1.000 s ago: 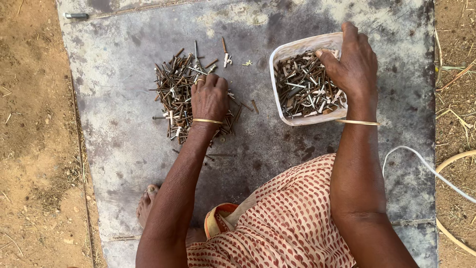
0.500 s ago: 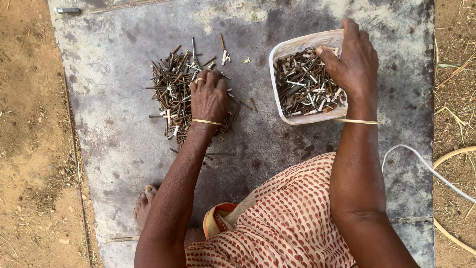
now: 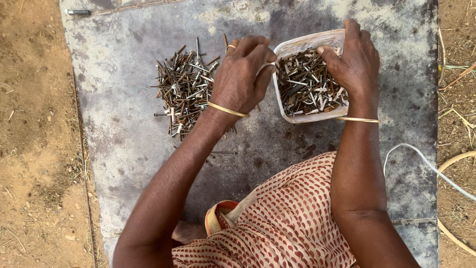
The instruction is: The person sorts nails by hand, picking them up from a pile and placing them into a plastic container.
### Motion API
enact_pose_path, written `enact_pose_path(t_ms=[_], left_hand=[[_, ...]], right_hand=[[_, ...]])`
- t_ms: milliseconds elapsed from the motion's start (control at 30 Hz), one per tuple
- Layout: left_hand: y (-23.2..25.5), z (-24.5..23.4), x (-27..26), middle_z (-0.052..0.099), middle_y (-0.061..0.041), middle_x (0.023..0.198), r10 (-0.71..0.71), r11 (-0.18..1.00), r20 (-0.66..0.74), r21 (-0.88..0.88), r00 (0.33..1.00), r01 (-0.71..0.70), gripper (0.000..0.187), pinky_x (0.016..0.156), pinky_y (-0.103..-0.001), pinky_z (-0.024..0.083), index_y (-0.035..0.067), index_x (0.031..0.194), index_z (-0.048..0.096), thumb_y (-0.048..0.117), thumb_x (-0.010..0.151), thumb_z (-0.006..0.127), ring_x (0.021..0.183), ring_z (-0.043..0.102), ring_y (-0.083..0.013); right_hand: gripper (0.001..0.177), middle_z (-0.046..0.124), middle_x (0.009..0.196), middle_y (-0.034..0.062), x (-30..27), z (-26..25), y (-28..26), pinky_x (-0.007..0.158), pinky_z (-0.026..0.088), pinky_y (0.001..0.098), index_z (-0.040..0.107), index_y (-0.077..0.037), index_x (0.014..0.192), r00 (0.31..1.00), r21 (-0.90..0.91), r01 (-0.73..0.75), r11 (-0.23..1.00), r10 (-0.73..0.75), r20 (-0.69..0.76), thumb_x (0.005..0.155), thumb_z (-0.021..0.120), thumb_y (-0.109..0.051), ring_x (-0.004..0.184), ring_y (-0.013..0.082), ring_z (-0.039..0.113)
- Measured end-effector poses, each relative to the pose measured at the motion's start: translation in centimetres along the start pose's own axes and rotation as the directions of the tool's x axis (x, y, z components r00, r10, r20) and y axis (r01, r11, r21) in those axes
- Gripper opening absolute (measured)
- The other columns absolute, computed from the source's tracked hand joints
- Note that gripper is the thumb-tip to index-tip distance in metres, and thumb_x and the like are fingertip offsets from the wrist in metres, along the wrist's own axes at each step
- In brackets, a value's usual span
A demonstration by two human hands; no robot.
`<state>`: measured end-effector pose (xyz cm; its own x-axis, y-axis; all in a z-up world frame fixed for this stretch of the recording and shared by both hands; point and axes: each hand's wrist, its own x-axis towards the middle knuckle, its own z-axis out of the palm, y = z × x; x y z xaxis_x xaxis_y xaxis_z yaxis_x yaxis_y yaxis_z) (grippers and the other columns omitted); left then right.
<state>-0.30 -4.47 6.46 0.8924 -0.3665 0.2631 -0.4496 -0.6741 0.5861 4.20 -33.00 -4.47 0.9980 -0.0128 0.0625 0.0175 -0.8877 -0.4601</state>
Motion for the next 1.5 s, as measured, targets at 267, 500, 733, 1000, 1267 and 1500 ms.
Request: enact_pose_path(t_ms=[267,500,733,1000,1267,1500], left_hand=[[3.1,-5.7,-0.4,0.067,-0.019,0.115,-0.031,0.962,0.28,0.267,0.959,-0.047,0.012,0.088,-0.048,0.058,0.001,0.097,0.071,0.012,0.093,0.071,0.103,0.067,-0.036],[6.8,-12.7,-2.5,0.067,-0.022,0.121,-0.186,0.792,0.466,0.592,0.865,-0.148,0.015,0.095,-0.045,0.057,0.003,0.106,0.072,0.009,0.099,0.061,0.106,0.067,-0.0364],[12.7,-21.9,-7.9,0.066,-0.021,0.121,-0.385,0.588,0.492,0.783,0.78,-0.203,0.019,0.091,-0.043,0.058,0.005,0.109,0.069,0.008,0.093,0.059,0.104,0.065,-0.0327],[13.7,-24.8,-13.7,0.064,-0.019,0.126,-0.588,0.578,0.562,0.795,0.581,-0.184,0.024,0.098,-0.042,0.056,0.009,0.118,0.067,0.013,0.095,0.06,0.111,0.062,-0.0305],[0.0,-10.7,-17.5,0.049,-0.023,0.149,-0.228,0.758,0.39,0.646,0.892,-0.09,0.021,0.111,-0.054,0.04,0.014,0.107,0.072,0.008,0.089,0.063,0.137,0.046,-0.039],[-5.5,-0.9,-18.7,0.037,-0.017,0.161,-0.11,0.92,0.25,0.392,0.962,0.003,0.01,0.125,-0.057,0.024,0.01,0.085,0.074,0.014,0.092,0.068,0.151,0.03,-0.037]], right_hand=[[0.083,0.063,0.12,0.0267,0.4,0.4,0.2,0.084,0.055,0.0516,0.04,-0.001,0.155,0.998,0.003,-0.046,0.999,0.046,0.047,0.095,0.083,-0.038,0.1,0.0366,0.067],[0.076,0.067,0.122,0.0208,-0.3,-1.0,-0.7,0.094,0.053,0.0508,0.042,-0.008,0.153,0.984,0.123,-0.151,0.981,0.137,0.114,0.093,0.08,-0.037,0.105,0.0343,0.068],[0.071,0.071,0.122,0.0207,-1.0,-2.1,-1.0,0.097,0.052,0.0526,0.044,-0.005,0.149,0.979,0.114,-0.178,0.977,0.164,0.124,0.095,0.078,-0.035,0.104,0.0349,0.07],[0.063,0.072,0.114,0.0273,-2.0,-2.3,-0.8,0.096,0.055,0.0531,0.05,-0.001,0.141,0.963,0.015,-0.236,0.972,0.232,0.133,0.095,0.078,-0.034,0.102,0.0394,0.071],[0.054,0.073,0.109,0.0265,-2.0,-3.1,-2.2,0.091,0.059,0.0517,0.048,0.002,0.14,0.962,0.044,-0.232,0.972,0.223,0.155,0.098,0.07,-0.025,0.093,0.04,0.074],[0.051,0.073,0.11,0.0268,-1.1,-3.3,-2.8,0.093,0.057,0.0504,0.058,0.002,0.136,0.991,0.002,-0.091,0.996,0.091,0.1,0.099,0.077,-0.027,0.098,0.0388,0.073]])
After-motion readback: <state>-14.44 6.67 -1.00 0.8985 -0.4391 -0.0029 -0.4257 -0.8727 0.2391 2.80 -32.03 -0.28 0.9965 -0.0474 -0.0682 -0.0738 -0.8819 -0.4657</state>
